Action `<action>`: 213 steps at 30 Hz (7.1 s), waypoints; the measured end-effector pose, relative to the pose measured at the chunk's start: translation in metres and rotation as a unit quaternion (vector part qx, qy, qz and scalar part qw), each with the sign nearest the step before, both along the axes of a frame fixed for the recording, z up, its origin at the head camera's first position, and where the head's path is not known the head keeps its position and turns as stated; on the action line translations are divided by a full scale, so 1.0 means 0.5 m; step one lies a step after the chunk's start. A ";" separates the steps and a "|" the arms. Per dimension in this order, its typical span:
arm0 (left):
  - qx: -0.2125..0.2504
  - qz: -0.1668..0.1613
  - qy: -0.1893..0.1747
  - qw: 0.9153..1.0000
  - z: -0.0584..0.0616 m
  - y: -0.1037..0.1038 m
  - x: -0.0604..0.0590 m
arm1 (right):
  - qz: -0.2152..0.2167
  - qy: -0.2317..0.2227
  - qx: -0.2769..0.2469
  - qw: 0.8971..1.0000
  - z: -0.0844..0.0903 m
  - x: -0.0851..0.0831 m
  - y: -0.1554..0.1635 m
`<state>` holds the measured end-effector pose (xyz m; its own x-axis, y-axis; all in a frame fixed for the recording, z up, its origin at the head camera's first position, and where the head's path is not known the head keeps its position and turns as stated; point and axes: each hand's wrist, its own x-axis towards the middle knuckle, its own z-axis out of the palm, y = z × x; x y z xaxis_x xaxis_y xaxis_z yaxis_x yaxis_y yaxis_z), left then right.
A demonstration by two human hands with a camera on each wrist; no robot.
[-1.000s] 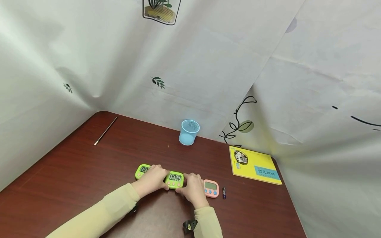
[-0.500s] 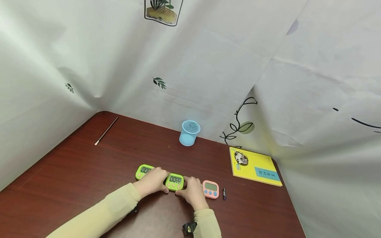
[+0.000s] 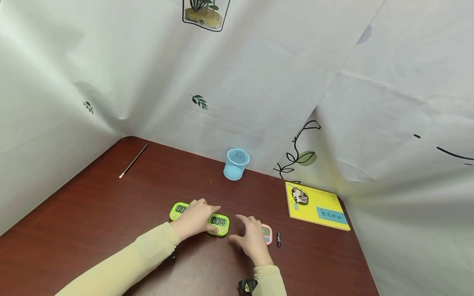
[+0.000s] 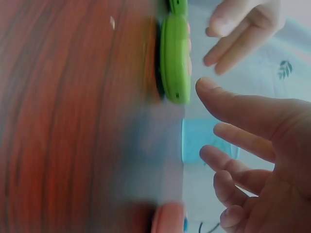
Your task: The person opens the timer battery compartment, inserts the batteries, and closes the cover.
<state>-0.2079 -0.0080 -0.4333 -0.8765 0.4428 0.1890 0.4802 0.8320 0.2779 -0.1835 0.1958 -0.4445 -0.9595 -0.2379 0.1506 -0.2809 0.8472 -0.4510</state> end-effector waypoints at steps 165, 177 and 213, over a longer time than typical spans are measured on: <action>0.312 0.023 -0.221 0.924 0.000 0.106 0.015 | -0.109 0.290 -0.057 0.949 0.007 0.082 0.004; 0.331 0.031 -0.265 0.905 0.014 0.102 0.010 | -0.054 0.356 -0.013 0.933 0.017 0.088 -0.021; 0.434 -0.067 -0.334 0.834 0.018 0.055 0.004 | -0.070 0.243 -0.114 0.961 0.027 0.086 -0.005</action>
